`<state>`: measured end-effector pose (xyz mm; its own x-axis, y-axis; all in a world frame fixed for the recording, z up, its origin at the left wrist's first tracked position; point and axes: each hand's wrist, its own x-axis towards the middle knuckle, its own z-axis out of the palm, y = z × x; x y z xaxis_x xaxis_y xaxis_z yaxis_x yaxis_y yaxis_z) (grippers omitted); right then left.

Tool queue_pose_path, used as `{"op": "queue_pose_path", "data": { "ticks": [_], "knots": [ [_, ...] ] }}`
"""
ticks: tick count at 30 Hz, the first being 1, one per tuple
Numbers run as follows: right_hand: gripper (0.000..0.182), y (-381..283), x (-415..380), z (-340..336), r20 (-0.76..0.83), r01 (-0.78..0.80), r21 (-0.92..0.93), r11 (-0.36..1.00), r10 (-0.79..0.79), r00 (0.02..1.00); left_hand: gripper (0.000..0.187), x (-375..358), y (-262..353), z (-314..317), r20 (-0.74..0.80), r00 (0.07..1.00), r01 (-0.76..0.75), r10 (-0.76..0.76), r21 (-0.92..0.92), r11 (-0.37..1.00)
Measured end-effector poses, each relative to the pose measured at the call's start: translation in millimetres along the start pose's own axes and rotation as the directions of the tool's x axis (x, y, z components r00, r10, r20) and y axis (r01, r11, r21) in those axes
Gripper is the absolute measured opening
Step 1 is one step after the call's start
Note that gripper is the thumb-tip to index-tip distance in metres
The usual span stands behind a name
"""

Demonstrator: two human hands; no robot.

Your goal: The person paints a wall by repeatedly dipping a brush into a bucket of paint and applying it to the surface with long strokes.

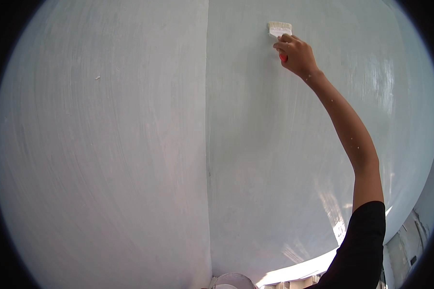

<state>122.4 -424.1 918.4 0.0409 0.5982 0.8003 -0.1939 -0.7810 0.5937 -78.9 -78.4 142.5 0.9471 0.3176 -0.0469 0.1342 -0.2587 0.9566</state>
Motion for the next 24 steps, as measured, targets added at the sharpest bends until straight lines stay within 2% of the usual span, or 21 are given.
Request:
{"op": "queue_pose_path", "data": {
  "ticks": [2, 4, 8, 11, 15, 17, 18, 19, 21, 22, 23, 24],
  "knots": [
    [0.02, -47, -63, -12, 0.028, -0.021, 0.036, 0.999, 0.02, 0.999, 0.035, 3, -16, 11, -0.01, 0.999, -0.048, 0.049, 0.03, 0.998],
    [0.023, -93, -131, -24, 0.058, -0.011, 0.084, 0.996, 0.006, 0.998, 0.028, -2, -16, 19, -0.042, 0.996, -0.074, 0.074, -0.016, 0.997],
    [0.033, -187, -250, -75, 0.296, -0.047, 0.226, 0.973, -0.022, 0.955, 0.017, -10, 9, 12, -0.108, 0.985, -0.141, 0.134, -0.064, 0.988],
    [0.037, -246, -316, -123, 0.508, -0.192, 0.384, 0.903, -0.033, 0.861, 0.018, -17, 36, 2, -0.121, 0.958, -0.253, 0.26, 0.071, 0.965],
    [0.033, -275, -356, -160, 0.649, -0.445, 0.482, 0.755, 0.033, 0.76, 0.026, -13, 27, 7, -0.078, 0.971, -0.223, 0.225, 0.036, 0.974],
    [0.026, -280, -376, -160, 0.719, -0.686, 0.518, 0.511, 0.174, 0.672, 0.031, -10, 17, 8, -0.062, 0.98, -0.19, 0.191, 0.03, 0.981],
    [0.022, -283, -385, -163, 0.764, -0.78, 0.512, 0.36, 0.223, 0.605, 0.032, -8, 16, 7, -0.029, 0.98, -0.194, 0.197, 0.095, 0.976],
    [0.013, -285, -386, -172, 0.835, -0.893, 0.437, 0.104, 0.322, 0.446, 0.033, -9, 22, 4, 0.006, 0.981, -0.192, 0.193, 0.161, 0.968],
    [0.015, -289, -407, -184, 0.934, -0.892, 0.263, -0.368, 0.329, 0.14, 0.036, -15, 49, -1, 0.012, 0.975, -0.221, 0.22, 0.082, 0.972],
    [0.017, -293, -420, -193, 0.962, -0.808, 0.129, -0.575, 0.269, -0.037, 0.037, -15, 49, 1, -0.008, 0.97, -0.241, 0.242, 0.017, 0.97],
    [0.018, -295, -427, -202, 0.972, -0.775, 0.049, -0.631, 0.207, -0.108, 0.037, -13, 52, 2, -0.035, 0.966, -0.257, 0.256, -0.024, 0.966],
    [0.02, -296, -432, -216, 0.973, -0.735, -0.047, -0.677, 0.134, -0.186, 0.038, -21, 78, -8, -0.019, 0.962, -0.271, 0.273, 0.063, 0.961]
  ]
}}
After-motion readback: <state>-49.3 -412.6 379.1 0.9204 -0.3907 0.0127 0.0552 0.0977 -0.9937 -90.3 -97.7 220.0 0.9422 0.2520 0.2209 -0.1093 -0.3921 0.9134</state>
